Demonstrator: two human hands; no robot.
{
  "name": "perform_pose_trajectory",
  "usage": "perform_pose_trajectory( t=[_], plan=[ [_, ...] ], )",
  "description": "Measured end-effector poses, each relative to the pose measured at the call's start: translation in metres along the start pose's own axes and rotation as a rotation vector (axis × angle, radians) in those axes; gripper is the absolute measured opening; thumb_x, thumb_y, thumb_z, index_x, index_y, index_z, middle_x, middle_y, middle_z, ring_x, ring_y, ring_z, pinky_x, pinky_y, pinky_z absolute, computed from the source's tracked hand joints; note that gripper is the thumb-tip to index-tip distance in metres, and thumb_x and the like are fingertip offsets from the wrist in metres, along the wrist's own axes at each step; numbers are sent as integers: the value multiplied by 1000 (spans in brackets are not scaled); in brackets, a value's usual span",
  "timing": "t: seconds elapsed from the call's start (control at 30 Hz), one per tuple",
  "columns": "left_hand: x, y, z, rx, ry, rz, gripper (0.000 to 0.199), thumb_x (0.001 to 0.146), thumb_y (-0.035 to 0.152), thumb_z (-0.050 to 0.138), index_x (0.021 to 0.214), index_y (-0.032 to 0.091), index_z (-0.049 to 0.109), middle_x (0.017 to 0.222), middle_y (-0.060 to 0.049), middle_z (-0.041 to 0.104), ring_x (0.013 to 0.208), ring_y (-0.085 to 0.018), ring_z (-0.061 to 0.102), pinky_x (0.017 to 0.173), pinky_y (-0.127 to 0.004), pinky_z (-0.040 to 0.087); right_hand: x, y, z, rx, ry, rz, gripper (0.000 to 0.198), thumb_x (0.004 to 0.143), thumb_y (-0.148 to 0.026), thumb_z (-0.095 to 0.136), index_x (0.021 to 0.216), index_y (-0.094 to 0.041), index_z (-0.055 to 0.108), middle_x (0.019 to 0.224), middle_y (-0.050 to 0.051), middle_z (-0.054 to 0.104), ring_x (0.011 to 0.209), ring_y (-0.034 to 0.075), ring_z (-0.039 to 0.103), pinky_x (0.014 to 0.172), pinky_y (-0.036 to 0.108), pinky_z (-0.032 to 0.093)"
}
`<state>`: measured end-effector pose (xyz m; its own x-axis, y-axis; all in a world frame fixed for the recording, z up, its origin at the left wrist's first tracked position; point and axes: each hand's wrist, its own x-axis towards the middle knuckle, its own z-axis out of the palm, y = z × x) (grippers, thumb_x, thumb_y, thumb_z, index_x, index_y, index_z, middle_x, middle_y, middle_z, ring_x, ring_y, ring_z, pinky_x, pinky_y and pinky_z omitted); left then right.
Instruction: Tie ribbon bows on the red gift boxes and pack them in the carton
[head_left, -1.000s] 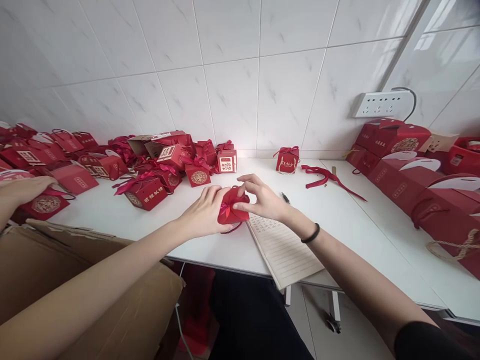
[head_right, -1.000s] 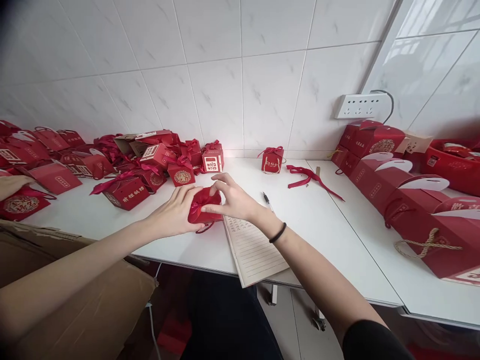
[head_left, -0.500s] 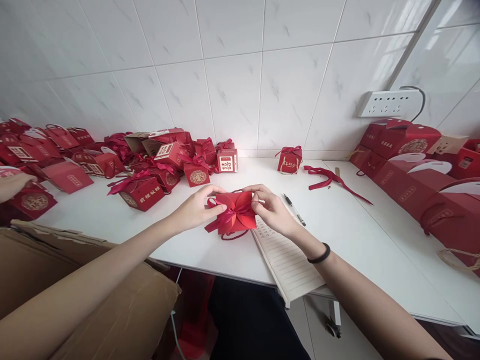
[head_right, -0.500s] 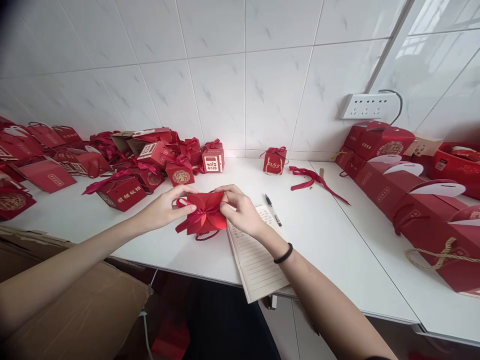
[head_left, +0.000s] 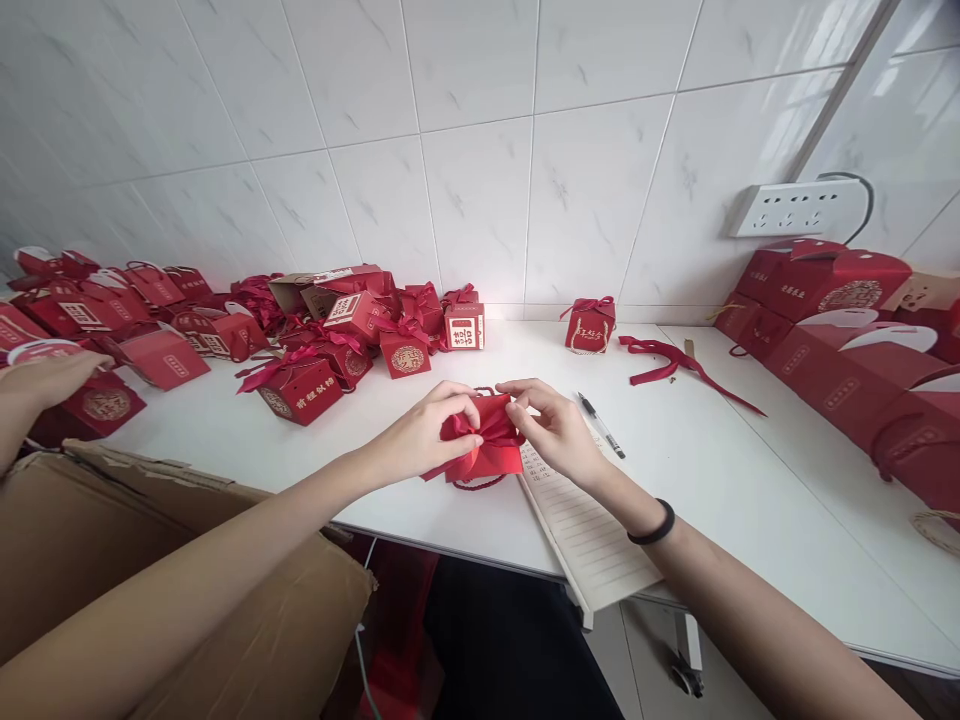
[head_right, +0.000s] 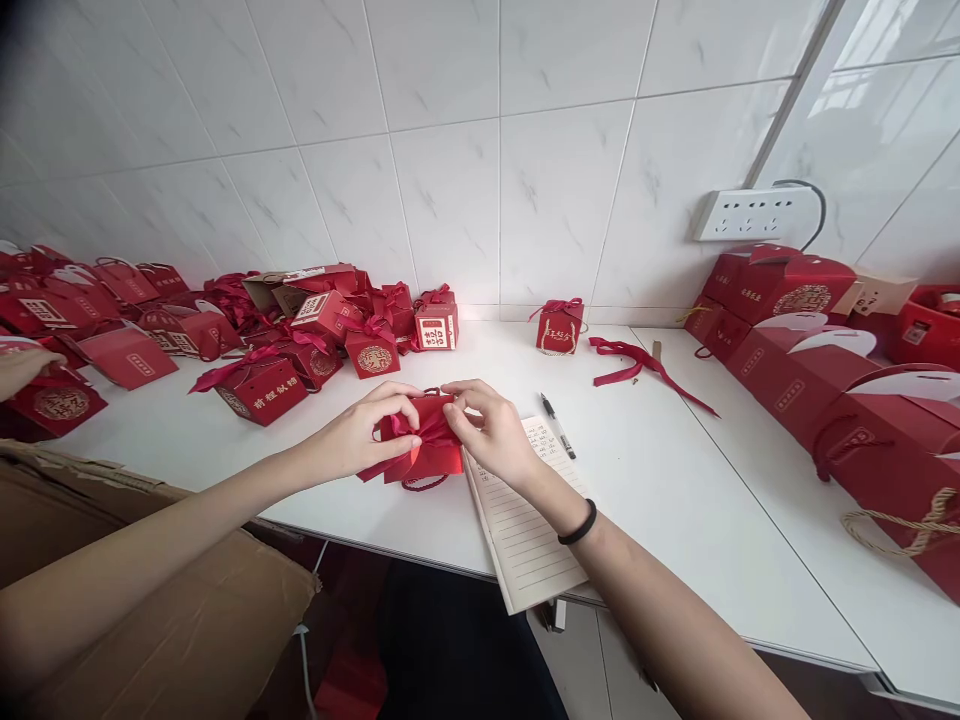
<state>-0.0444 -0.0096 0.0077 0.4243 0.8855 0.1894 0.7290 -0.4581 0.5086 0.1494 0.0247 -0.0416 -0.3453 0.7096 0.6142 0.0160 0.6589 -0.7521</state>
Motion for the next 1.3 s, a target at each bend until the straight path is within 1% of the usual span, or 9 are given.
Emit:
perform_pose_trajectory(
  t=[0.4,0.57,0.77,0.83,0.9,1.0,1.1,1.2,1.3],
  plan=[
    [2,0,-2,-9,-3,-31,14,76,33,56,75,19,60,118,-4,47,106,-18,52,99,-33,38,2,4,-2,18,38,78,39,88,-49,51,67,-17,56,103,9,60,92,22,57,81,36,48],
    [2,1,-3,-27,-16,-41,13,76,31,56,74,19,59,117,-3,47,105,-18,53,97,-32,40,3,7,-1,243,61,219,43,82,-54,57,68,-14,59,106,10,58,85,20,59,76,33,52],
    [2,-3,-3,-34,-10,-24,13,76,32,56,74,19,58,118,-4,47,107,-19,51,98,-34,39,5,8,1,450,130,401,46,71,-57,67,83,-13,65,100,9,59,93,22,57,85,36,51],
    [3,-3,-3,-49,-14,-37,14,76,33,56,75,19,58,118,-4,47,106,-19,52,99,-35,38,5,7,0,436,146,381,44,72,-58,66,80,-14,62,96,7,59,93,21,56,81,35,52],
    [3,-4,-4,-63,-17,-42,13,76,33,56,75,19,57,119,-4,46,107,-19,51,100,-35,36,5,7,-2,344,149,350,46,75,-62,60,75,-16,56,86,6,58,86,20,56,69,31,53],
    [3,-5,-3,-82,16,-39,14,76,32,57,81,20,53,118,-4,48,110,-19,49,99,-36,36,2,6,-7,79,-6,400,60,80,-72,40,60,-16,48,61,3,50,60,16,50,52,26,45],
    [1,-6,-2,-110,63,-134,27,74,35,59,92,21,45,119,-4,49,106,-20,51,93,-36,41,-2,6,-8,-89,-221,457,67,80,-77,28,49,-18,32,47,-2,34,45,11,33,47,26,30],
    [0,-7,-1,-113,54,-214,35,73,39,59,99,22,42,121,-4,49,101,-21,53,87,-37,44,-3,7,-5,-18,-315,436,64,78,-77,36,52,-19,25,48,-4,27,45,8,24,45,25,22],
    [0,-10,-1,-118,41,-217,39,73,41,59,101,22,40,122,-5,48,102,-21,53,86,-38,44,-2,7,-2,118,-348,451,61,78,-73,42,54,-19,29,49,-5,27,45,8,23,44,24,20]
  ],
)
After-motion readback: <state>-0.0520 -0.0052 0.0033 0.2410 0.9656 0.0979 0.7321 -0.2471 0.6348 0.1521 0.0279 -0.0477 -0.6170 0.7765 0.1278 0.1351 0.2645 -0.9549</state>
